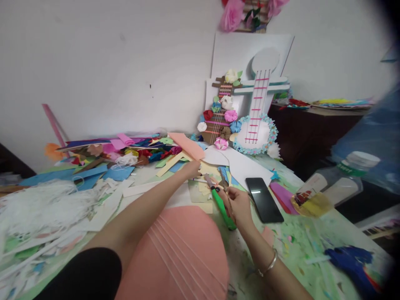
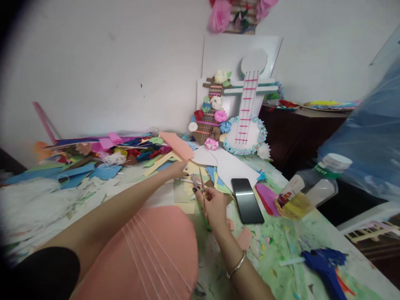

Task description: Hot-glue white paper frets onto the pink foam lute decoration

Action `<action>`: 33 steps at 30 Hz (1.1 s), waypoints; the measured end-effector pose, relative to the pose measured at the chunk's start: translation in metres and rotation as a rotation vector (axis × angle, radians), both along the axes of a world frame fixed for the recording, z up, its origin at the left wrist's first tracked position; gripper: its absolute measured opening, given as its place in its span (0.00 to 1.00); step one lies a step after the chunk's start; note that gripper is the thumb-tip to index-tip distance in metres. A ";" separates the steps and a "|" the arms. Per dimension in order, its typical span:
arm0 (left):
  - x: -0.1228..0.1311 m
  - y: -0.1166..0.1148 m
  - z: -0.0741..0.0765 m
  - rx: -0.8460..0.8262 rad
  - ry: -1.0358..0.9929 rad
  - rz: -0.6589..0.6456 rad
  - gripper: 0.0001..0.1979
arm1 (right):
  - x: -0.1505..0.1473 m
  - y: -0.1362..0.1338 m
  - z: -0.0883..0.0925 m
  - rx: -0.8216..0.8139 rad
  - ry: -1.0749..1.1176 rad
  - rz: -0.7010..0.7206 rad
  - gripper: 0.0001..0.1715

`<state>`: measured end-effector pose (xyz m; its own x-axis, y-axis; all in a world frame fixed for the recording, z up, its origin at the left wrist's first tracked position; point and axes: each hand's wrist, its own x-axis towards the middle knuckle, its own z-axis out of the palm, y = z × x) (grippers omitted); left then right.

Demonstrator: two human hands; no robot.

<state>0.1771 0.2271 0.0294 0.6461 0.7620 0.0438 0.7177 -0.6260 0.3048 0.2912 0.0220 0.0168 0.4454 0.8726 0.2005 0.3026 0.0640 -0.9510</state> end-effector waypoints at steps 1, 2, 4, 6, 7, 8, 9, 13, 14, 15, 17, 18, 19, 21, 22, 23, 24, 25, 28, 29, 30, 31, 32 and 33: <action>0.005 0.003 -0.003 -0.007 0.022 -0.011 0.06 | -0.001 0.001 -0.002 0.000 -0.005 0.000 0.26; 0.008 0.006 -0.005 -0.013 0.036 -0.020 0.05 | -0.002 0.001 -0.003 0.000 -0.002 0.000 0.26; 0.009 0.009 -0.005 -0.014 0.038 -0.027 0.04 | -0.003 0.001 -0.004 0.003 0.021 -0.001 0.27; 0.005 0.007 0.001 0.002 -0.001 -0.017 0.02 | -0.003 0.001 -0.002 0.008 0.081 -0.009 0.25; 0.000 0.004 0.006 0.017 -0.033 -0.007 0.02 | -0.003 0.001 -0.001 0.011 0.131 -0.011 0.24; -0.007 -0.002 0.012 0.031 -0.071 0.001 0.04 | -0.003 0.001 0.000 0.015 0.194 -0.009 0.24; -0.014 -0.010 0.019 0.042 -0.113 0.006 0.06 | -0.003 0.001 0.002 0.022 0.268 0.005 0.23; -0.050 -0.070 0.040 -0.065 -0.405 -0.080 0.10 | -0.008 -0.002 0.010 0.033 0.569 0.150 0.22; -0.058 -0.088 0.043 -0.136 -0.554 -0.125 0.10 | -0.011 -0.004 0.012 0.020 0.624 0.192 0.23; -0.065 -0.106 0.044 -0.191 -0.642 -0.172 0.10 | -0.014 -0.006 0.013 0.002 0.665 0.233 0.24; -0.076 -0.138 0.044 -0.281 -0.763 -0.211 0.09 | -0.021 -0.010 0.016 -0.035 0.717 0.315 0.25; -0.080 -0.151 0.043 -0.306 -0.775 -0.208 0.09 | -0.024 -0.012 0.016 -0.046 0.739 0.358 0.25; -0.082 -0.161 0.041 -0.300 -0.768 -0.204 0.08 | -0.027 -0.014 0.017 -0.053 0.760 0.402 0.24; -0.086 -0.175 0.035 -0.257 -0.722 -0.206 0.07 | -0.032 -0.017 0.018 -0.051 0.797 0.465 0.22; -0.087 -0.179 0.032 -0.220 -0.713 -0.214 0.06 | -0.034 -0.018 0.018 -0.047 0.814 0.477 0.22; -0.088 -0.181 0.029 -0.179 -0.709 -0.232 0.06 | -0.035 -0.019 0.018 -0.045 0.828 0.478 0.22; -0.089 -0.182 0.027 -0.136 -0.708 -0.259 0.05 | -0.036 -0.019 0.019 -0.043 0.837 0.470 0.22; -0.089 -0.182 0.026 -0.095 -0.706 -0.292 0.05 | -0.036 -0.019 0.019 -0.037 0.842 0.456 0.22; -0.090 -0.181 0.025 -0.027 -0.643 -0.404 0.07 | -0.035 -0.018 0.019 -0.013 0.844 0.437 0.22; -0.091 -0.180 0.025 -0.020 -0.614 -0.434 0.08 | -0.035 -0.017 0.019 -0.002 0.849 0.431 0.22; -0.090 -0.180 0.024 -0.016 -0.584 -0.457 0.10 | -0.035 -0.017 0.019 0.008 0.859 0.418 0.23; -0.090 -0.180 0.024 -0.013 -0.553 -0.476 0.11 | -0.035 -0.017 0.020 0.015 0.869 0.397 0.23; -0.090 -0.180 0.023 -0.012 -0.522 -0.489 0.12 | -0.036 -0.017 0.020 0.023 0.877 0.376 0.23; -0.089 -0.180 0.022 -0.012 -0.498 -0.497 0.13 | -0.037 -0.017 0.021 0.032 0.881 0.352 0.23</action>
<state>0.0882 0.0474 0.0513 0.8233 0.3838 0.4183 0.1206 -0.8382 0.5318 0.2545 0.0049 0.0379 0.1602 0.9855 -0.0566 -0.5646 0.0444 -0.8241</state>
